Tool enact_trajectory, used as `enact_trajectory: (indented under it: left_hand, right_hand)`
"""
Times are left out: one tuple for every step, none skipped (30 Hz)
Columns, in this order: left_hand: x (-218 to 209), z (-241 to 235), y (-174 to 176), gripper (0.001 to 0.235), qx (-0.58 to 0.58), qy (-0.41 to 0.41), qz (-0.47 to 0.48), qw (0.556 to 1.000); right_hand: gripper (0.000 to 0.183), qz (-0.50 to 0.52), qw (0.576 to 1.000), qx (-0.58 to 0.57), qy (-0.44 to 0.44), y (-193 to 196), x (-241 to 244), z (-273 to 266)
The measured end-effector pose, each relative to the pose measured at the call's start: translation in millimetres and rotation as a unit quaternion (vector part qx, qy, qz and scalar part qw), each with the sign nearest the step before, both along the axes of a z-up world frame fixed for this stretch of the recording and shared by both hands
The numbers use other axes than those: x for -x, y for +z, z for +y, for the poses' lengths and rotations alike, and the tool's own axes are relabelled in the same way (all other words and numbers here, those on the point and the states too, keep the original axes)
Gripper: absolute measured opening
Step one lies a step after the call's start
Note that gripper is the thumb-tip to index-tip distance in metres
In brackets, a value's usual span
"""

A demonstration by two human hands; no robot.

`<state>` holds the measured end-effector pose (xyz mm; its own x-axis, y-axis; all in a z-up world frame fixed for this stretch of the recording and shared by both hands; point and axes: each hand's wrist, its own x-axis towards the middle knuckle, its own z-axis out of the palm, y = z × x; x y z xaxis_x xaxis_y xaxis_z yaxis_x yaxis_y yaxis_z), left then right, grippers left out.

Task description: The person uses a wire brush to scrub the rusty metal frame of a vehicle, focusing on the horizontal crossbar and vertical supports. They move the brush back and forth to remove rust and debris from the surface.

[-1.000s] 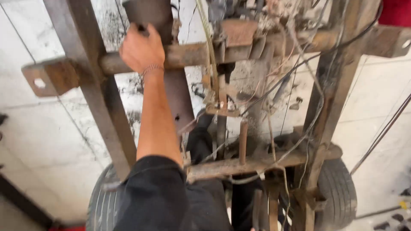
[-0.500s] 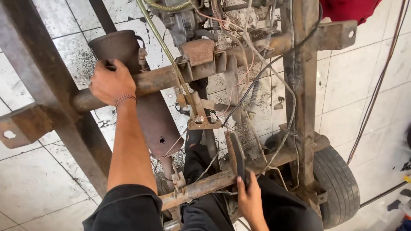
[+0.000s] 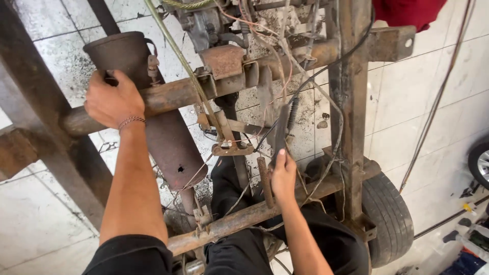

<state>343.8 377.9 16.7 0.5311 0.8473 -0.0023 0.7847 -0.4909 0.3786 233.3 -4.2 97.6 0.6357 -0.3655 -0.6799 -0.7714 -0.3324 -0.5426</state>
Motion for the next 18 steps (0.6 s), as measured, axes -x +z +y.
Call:
enact_trajectory:
  left_hand:
    - [-0.3,2.5,-0.4,0.025,-0.008,-0.006,0.001,1.000]
    - [-1.2,5.2,-0.7,0.025,-0.015,-0.013,0.003,1.000]
    - [-7.4,5.9,-2.4,0.025,-0.017,-0.005,0.003,1.000]
    - [-13.3,6.3,-4.7,0.024,-0.038,-0.005,-0.012,0.999]
    - [-6.7,3.2,-5.5,0.024,-0.055,-0.012,-0.014,0.998]
    - [6.8,-1.8,-5.6,0.024,-0.051,-0.010,-0.001,0.999]
    - [5.3,-1.3,-6.8,0.023,-0.060,-0.014,-0.016,0.998]
    - [2.5,-0.7,-6.9,0.023,-0.068,-0.018,-0.031,0.997]
    - [-7.2,1.6,-4.7,0.023,-0.073,-0.015,-0.037,0.997]
    - [-16.4,3.7,-3.1,0.023,-0.061,-0.007,-0.034,0.998]
    - [-12.3,1.8,-0.1,0.024,-0.043,-0.004,-0.019,0.999]
    - [-8.3,0.1,3.2,0.024,-0.043,-0.005,-0.013,0.999]
    - [-8.6,-1.4,4.9,0.024,-0.023,0.000,-0.006,1.000]
    - [-8.6,-2.7,6.8,0.025,-0.003,0.005,0.001,1.000]
    - [-11.7,-1.4,4.7,0.025,-0.006,0.006,0.002,1.000]
    - [-14.3,0.2,2.5,0.024,-0.013,0.009,-0.001,1.000]
    - [-11.5,-0.1,0.6,0.024,-0.017,0.009,0.001,1.000]
    - [-10.4,1.7,0.7,0.024,-0.018,0.008,0.007,1.000]
  right_hand:
    - [0.047,-0.019,0.999,-0.013,-0.030,-2.2,-15.0,7.6]
    - [0.046,-0.038,0.997,-0.026,-0.060,-4.3,-30.5,15.5]
    - [0.046,-0.038,0.998,-0.028,-0.052,1.2,-53.8,18.1]
    - [0.047,-0.050,0.997,-0.040,-0.052,6.3,-76.5,20.9]
    - [0.047,-0.050,0.996,-0.047,-0.058,17.2,-85.4,21.9]
    - [0.047,-0.038,0.997,-0.043,-0.055,25.0,-92.4,22.6]
    - [0.043,-0.072,0.996,-0.039,-0.027,27.3,-107.6,27.9]
    - [0.039,-0.107,0.994,-0.034,0.002,30.8,-124.1,33.0]
    - [0.039,-0.113,0.993,-0.039,0.005,27.9,-131.1,35.8]
    - [0.041,-0.094,0.993,-0.050,0.055,24.4,-137.9,38.6]
    - [0.045,-0.063,0.991,-0.056,0.102,25.3,-131.5,38.3]
    - [0.045,-0.057,0.992,-0.057,0.101,21.7,-129.6,41.9]
    - [0.041,-0.020,0.994,-0.084,0.067,16.8,-130.0,45.7]
    - [0.038,0.016,0.993,-0.112,0.033,12.0,-130.1,49.8]
    - [0.038,0.017,0.993,-0.115,0.034,7.0,-136.2,52.2]
    - [0.040,0.035,0.993,-0.107,0.021,1.8,-141.6,54.8]
    - [0.043,0.059,0.994,-0.095,0.005,-1.3,-141.1,56.1]
    - [0.043,0.064,0.993,-0.096,0.004,-4.7,-142.5,56.5]
